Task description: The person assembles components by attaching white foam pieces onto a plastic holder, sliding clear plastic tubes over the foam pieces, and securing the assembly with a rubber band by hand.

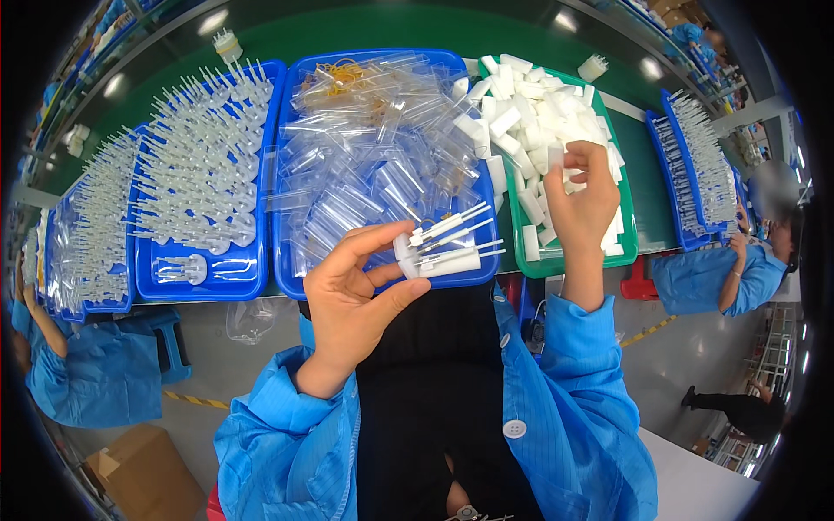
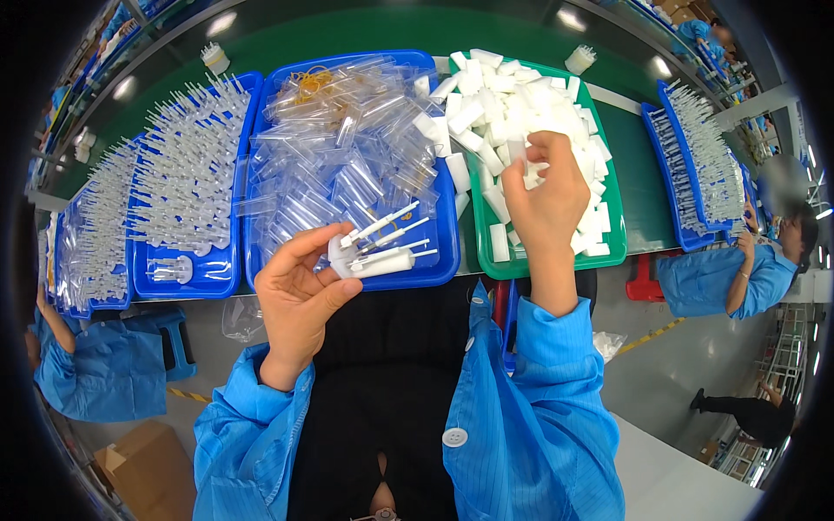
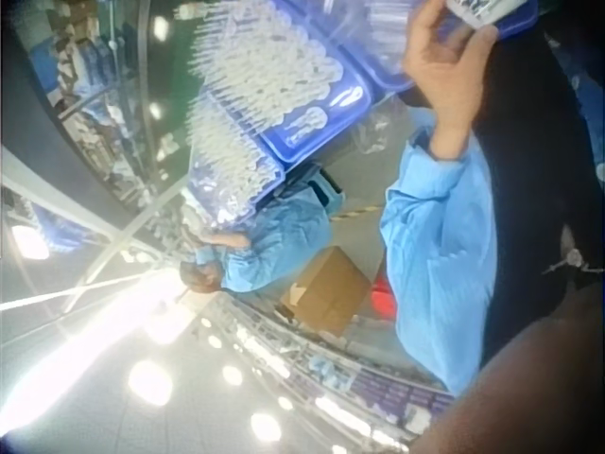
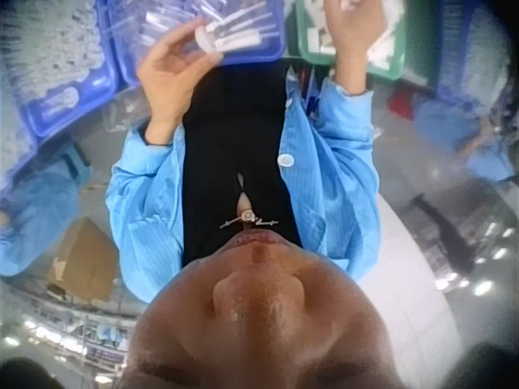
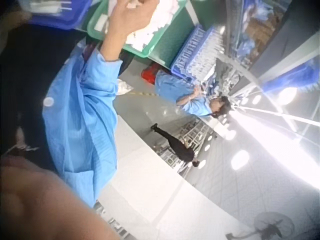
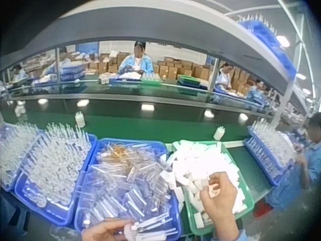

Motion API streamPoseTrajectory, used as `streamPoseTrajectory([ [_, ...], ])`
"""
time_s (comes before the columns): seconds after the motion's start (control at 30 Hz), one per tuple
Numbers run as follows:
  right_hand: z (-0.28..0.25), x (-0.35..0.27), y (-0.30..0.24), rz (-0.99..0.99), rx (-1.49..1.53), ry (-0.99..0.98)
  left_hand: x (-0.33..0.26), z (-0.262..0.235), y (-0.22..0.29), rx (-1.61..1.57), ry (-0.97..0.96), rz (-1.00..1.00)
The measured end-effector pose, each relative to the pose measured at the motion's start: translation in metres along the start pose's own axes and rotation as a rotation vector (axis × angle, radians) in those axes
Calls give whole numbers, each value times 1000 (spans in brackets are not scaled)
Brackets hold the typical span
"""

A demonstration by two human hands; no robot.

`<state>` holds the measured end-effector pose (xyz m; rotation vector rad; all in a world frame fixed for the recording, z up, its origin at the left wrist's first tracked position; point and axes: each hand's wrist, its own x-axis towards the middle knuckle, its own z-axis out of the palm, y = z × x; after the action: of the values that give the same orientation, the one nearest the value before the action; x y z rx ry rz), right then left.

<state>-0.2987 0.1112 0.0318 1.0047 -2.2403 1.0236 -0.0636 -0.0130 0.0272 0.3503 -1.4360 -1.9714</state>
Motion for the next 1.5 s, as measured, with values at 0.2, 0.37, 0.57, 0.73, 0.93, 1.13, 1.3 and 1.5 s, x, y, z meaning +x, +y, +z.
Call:
streamPoseTrajectory([
  [0.2,-8,-12,0,355,816,-77,1,4,0,94,-13,37],
  [0.37,-26,-16,-34,421,1087,-234,1,5,-1,-11,21,-30],
  [0.57,-33,-29,-52,407,1151,-375,-2,3,-3,-17,31,37],
  [0.73,-23,-37,-63,338,1171,-404,-1,4,-4,-11,25,49],
  [0.93,-18,-39,-74,419,1245,-206,-2,4,-3,-15,28,47],
  [1.13,-12,-49,-77,479,1342,-314,-2,3,-5,-16,58,21],
  [1.3,-11,-52,-74,271,1141,-407,-2,4,-7,-29,47,15],
  [1.5,-27,-36,-68,-26,1099,-557,-2,1,-8,-36,-14,-33],
])
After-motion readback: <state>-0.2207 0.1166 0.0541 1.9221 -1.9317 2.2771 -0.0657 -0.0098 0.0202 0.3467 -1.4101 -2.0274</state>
